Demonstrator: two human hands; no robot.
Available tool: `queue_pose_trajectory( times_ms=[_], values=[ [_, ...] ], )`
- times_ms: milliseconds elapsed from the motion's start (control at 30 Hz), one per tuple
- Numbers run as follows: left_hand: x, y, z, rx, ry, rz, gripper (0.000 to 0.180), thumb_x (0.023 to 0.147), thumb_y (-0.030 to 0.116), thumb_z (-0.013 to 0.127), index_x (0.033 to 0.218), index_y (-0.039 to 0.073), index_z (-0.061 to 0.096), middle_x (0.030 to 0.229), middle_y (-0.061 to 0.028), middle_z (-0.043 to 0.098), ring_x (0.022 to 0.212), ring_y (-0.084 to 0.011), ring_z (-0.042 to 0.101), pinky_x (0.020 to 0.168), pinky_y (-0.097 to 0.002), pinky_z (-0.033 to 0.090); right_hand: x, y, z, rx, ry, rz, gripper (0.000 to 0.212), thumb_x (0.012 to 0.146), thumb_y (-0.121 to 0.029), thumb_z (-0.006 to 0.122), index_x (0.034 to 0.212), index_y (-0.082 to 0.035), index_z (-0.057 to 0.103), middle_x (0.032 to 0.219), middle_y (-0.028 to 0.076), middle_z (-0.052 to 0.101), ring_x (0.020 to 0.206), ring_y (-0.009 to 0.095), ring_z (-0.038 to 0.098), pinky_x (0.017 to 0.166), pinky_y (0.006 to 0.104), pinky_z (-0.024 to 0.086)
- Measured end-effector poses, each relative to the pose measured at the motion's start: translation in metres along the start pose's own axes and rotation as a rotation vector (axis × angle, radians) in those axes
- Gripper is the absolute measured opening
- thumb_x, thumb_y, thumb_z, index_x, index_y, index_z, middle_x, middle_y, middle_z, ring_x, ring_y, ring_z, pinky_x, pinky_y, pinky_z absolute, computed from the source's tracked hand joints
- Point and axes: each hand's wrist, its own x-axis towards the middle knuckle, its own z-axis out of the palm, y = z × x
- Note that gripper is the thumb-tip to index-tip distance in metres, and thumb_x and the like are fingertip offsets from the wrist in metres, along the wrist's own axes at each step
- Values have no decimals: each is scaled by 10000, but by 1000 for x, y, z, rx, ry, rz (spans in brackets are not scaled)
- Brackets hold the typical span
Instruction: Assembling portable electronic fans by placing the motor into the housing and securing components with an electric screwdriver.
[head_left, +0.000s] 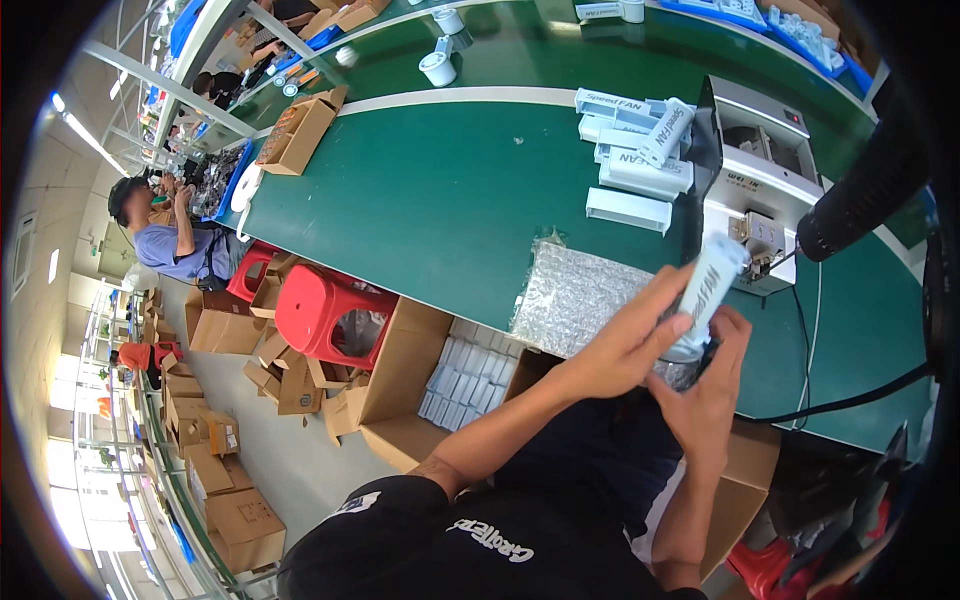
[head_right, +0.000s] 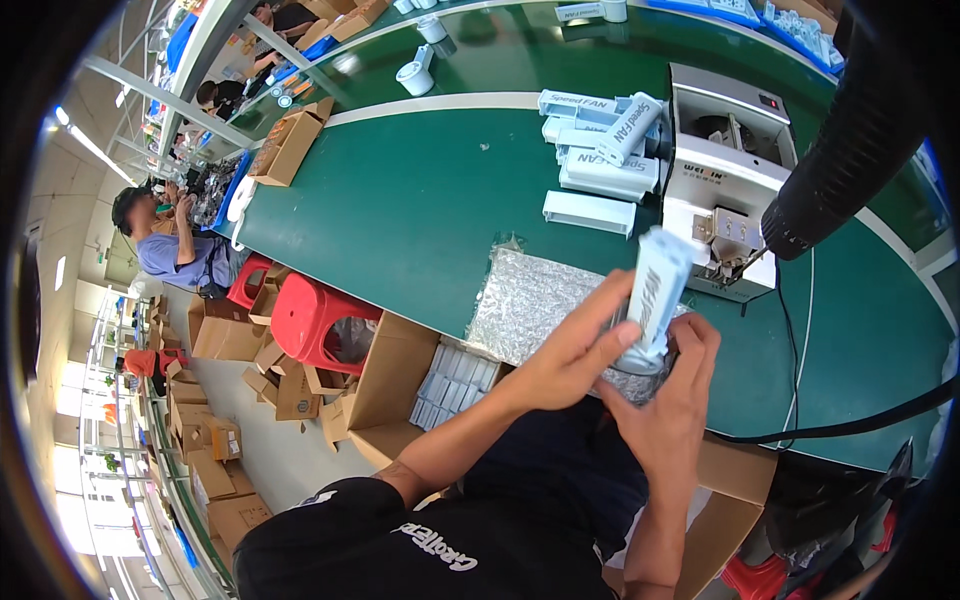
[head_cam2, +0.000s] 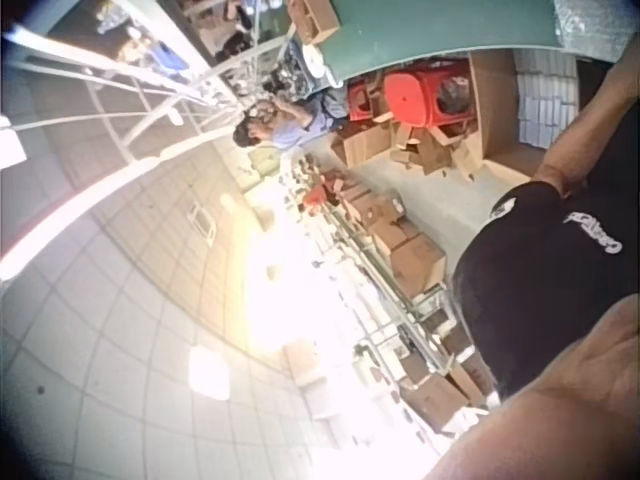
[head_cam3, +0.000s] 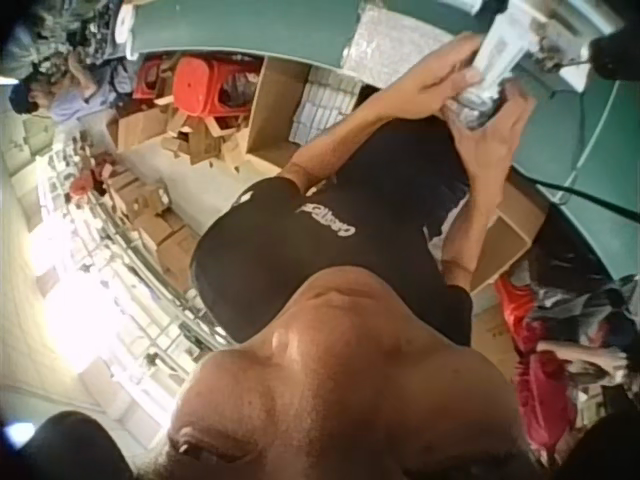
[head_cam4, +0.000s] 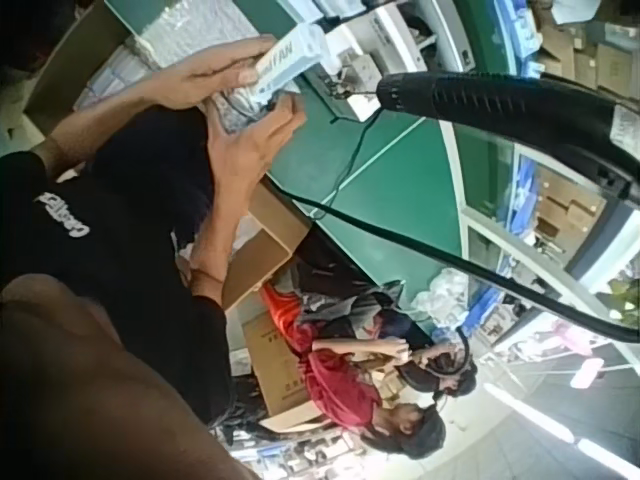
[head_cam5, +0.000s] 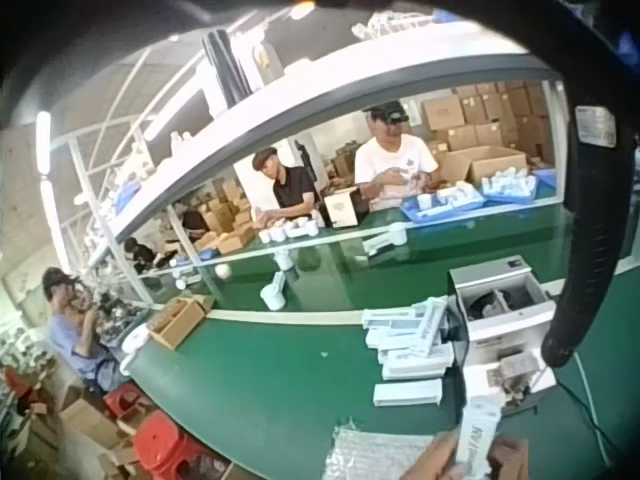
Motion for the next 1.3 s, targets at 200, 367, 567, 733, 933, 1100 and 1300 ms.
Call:
queue_pose_trajectory(
  times_ms=[200, 367, 567, 733, 933, 1100, 1300],
  values=[
    [-2, 1, 2, 306, -202, 166, 501, 1070, 162, 479, 1527, -32, 411, 1350, -218, 523, 1282, -378, 492, 1135, -431, 351, 24, -1, -40, 517, 14, 78, 555, 881, -35, 639, 1429, 7, 559, 1335, 110, 579, 1098, 201, 593, 898, 295, 483],
    [-6, 7, -13, 234, -157, 56, 452, 1068, 173, 504, 1472, -28, 486, 1314, -195, 550, 1244, -352, 527, 1105, -410, 380, 45, 9, -44, 695, -202, -189, 568, 834, 12, 721, 1388, -36, 606, 1329, 114, 595, 1109, 204, 614, 869, 314, 531],
    [0, 5, -8, 297, -160, 130, 542, 966, 130, 663, 1470, -3, 512, 1305, -185, 563, 1261, -337, 542, 1104, -383, 394, 44, -2, -51, 536, -155, 39, 553, 798, -28, 848, 1303, -26, 621, 1202, 98, 684, 1054, 164, 674, 883, 313, 569],
    [-8, 5, -1, 464, -79, 17, 755, 816, 75, 815, 1497, 51, 489, 1405, -174, 556, 1279, -332, 569, 1103, -407, 430, 40, 2, -47, 589, -1, 58, 517, 768, 77, 860, 1213, -6, 610, 1150, 134, 730, 1072, 188, 715, 898, 320, 611],
    [-9, 0, 2, 331, 17, 7, 801, 752, 46, 863, 1473, 66, 515, 1339, -145, 615, 1231, -305, 610, 1066, -391, 461, 36, 4, -39, 395, 69, -102, 502, 742, -4, 909, 1176, -13, 657, 1089, 99, 738, 1015, 188, 734, 839, 332, 635],
    [-6, 1, -2, 302, -21, -4, 752, 732, 29, 869, 1422, 76, 572, 1320, -124, 634, 1208, -286, 622, 1033, -378, 478, 36, 8, -42, 248, 58, -347, 546, 683, -28, 944, 1148, 13, 661, 1066, 169, 758, 996, 263, 751, 847, 364, 639],
    [-5, 4, -1, 279, -43, 13, 699, 720, 12, 864, 1370, 87, 616, 1301, -120, 648, 1194, -303, 628, 1001, -382, 504, 37, 6, -44, 340, 87, -167, 444, 690, -76, 925, 1079, -16, 718, 997, 81, 748, 890, 215, 753, 795, 328, 626]
  ],
)
